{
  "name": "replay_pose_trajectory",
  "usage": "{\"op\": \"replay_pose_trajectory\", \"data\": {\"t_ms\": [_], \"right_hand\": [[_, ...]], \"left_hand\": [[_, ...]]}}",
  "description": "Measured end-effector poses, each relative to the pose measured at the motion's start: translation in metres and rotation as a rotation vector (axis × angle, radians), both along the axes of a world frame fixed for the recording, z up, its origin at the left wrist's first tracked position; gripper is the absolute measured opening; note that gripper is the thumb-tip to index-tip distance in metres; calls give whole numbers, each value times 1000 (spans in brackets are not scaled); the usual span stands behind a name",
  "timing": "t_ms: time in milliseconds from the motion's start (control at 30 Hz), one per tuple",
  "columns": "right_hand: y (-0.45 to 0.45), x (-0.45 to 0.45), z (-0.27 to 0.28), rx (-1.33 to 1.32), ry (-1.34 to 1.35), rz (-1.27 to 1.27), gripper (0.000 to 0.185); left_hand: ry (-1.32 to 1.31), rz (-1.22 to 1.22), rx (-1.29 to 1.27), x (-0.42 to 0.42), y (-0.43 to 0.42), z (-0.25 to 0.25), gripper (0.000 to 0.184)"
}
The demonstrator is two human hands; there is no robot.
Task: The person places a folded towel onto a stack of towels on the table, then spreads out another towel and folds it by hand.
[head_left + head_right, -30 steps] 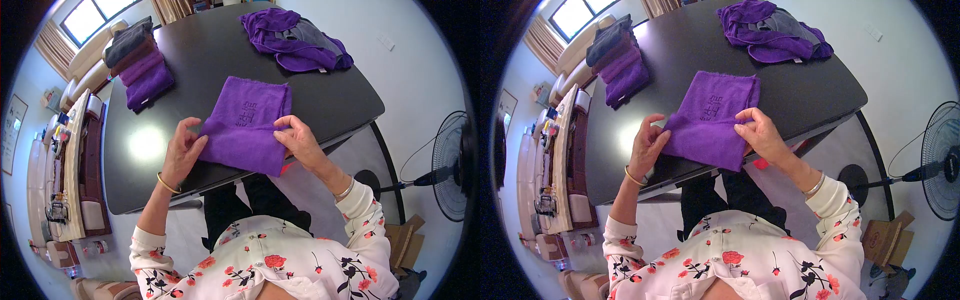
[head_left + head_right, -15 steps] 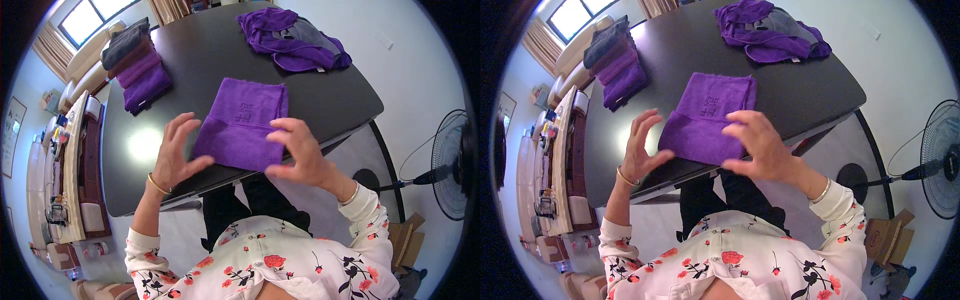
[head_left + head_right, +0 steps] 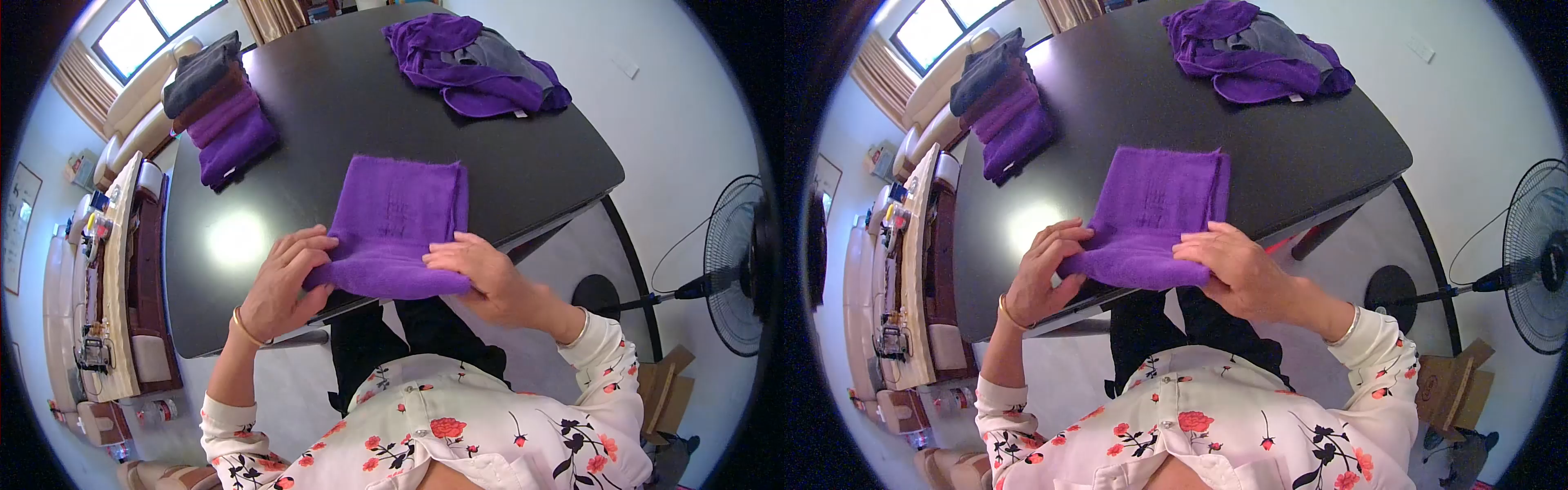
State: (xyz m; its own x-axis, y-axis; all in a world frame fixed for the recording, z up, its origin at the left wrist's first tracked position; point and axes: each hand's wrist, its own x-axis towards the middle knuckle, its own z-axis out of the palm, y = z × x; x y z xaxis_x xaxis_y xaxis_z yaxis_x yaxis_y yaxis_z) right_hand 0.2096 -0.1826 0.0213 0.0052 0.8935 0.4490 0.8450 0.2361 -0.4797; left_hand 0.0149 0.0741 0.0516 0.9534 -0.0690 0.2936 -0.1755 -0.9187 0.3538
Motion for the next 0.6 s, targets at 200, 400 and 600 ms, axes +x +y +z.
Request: {"op": "replay_pose_trajectory", "data": {"t_ms": [200,400,600], "right_hand": [[1,2,-2,-66,793,-244,29],[15,9,-1,134,911,-326,30],[45,60,-11,-126,991,-444,33]], "left_hand": [[73,-31,-600,1,0,4,51],[-9,93,-896,25,8,-22,35],[54,322,-892,71,18,-32,31]]}}
